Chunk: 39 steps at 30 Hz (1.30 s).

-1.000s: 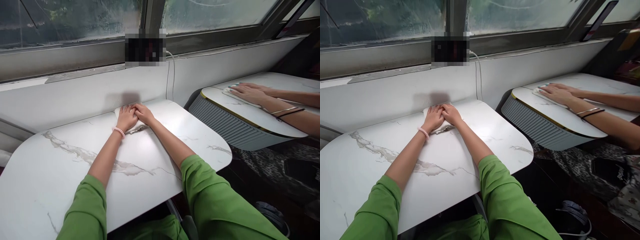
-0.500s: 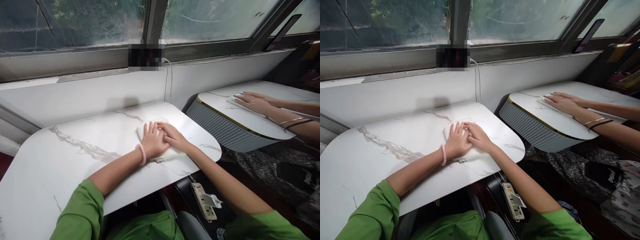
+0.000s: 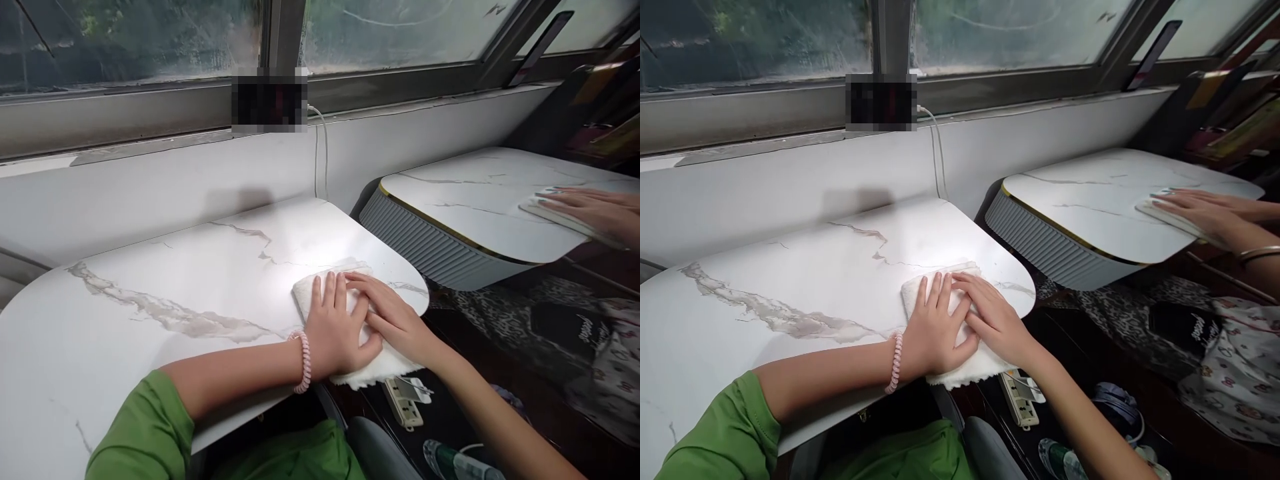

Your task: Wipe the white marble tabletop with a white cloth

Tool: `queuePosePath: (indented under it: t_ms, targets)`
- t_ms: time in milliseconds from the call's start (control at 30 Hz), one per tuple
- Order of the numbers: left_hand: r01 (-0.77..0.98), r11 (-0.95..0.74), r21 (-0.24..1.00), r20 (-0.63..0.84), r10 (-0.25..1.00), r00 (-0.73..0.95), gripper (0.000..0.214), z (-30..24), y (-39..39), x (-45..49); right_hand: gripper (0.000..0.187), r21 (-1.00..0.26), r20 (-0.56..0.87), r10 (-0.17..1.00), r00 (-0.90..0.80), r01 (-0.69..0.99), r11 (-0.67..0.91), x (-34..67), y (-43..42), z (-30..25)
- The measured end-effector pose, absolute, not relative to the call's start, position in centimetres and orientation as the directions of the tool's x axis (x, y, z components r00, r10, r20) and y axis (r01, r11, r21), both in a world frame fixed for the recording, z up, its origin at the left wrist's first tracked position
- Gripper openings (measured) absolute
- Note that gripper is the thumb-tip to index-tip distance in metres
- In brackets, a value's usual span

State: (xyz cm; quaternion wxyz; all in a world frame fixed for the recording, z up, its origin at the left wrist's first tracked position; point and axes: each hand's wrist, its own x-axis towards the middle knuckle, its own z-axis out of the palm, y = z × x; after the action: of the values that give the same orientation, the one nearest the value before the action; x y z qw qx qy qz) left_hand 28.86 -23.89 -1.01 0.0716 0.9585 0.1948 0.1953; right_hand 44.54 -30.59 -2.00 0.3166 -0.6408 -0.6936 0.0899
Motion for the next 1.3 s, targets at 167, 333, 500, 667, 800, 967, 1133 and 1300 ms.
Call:
queuePosePath:
  t_ms: [167, 333, 500, 667, 800, 967, 1133, 1300]
  targets:
    - [0.309, -0.925, 0.223, 0.311, 0.368, 0.876, 0.060, -0.8, -22.3, 29.4, 0.043, -0.489, 0.292, 0.956, -0.007, 0.858, 0.156, 45.3, -29.5, -1.9]
    - [0.349, -0.912, 0.214, 0.213, 0.393, 0.895, 0.060, -0.3, -18.6, 30.6, 0.043, -0.427, 0.300, 0.952, -0.060, 0.884, 0.191, 46.7, -25.4, -1.9]
    - [0.435, -0.882, 0.183, 0.180, 0.465, 0.867, 0.055, 0.0, -12.5, 32.6, 0.040, -0.418, 0.413, 0.909, -0.050, 0.877, 0.238, 48.1, -17.7, -2.3]
    - [0.598, -0.784, 0.167, 0.148, 0.620, 0.771, 0.055, 0.1, -5.9, 34.2, 0.039, -0.449, 0.483, 0.873, -0.066, 0.837, 0.311, 49.4, -8.9, -2.7]
    - [0.679, -0.718, 0.154, 0.176, 0.696, 0.696, 0.053, 0.0, -2.5, 34.4, 0.041, -0.488, 0.461, 0.884, -0.081, 0.808, 0.329, 49.5, -3.8, -2.6]
    - [0.729, -0.671, 0.133, 0.190, 0.739, 0.646, 0.051, 0.1, -0.9, 34.1, 0.043, -0.511, 0.449, 0.890, -0.081, 0.794, 0.330, 49.0, -1.4, -2.4]
    - [0.702, -0.704, 0.102, 0.220, 0.705, 0.675, 0.052, -0.2, -1.4, 33.6, 0.043, -0.493, 0.445, 0.889, -0.108, 0.799, 0.344, 48.6, -2.4, -2.1]
    - [0.665, -0.744, 0.067, 0.182, 0.664, 0.725, 0.056, -0.2, -5.3, 34.0, 0.045, -0.475, 0.443, 0.885, -0.143, 0.800, 0.367, 49.5, -6.7, -2.2]
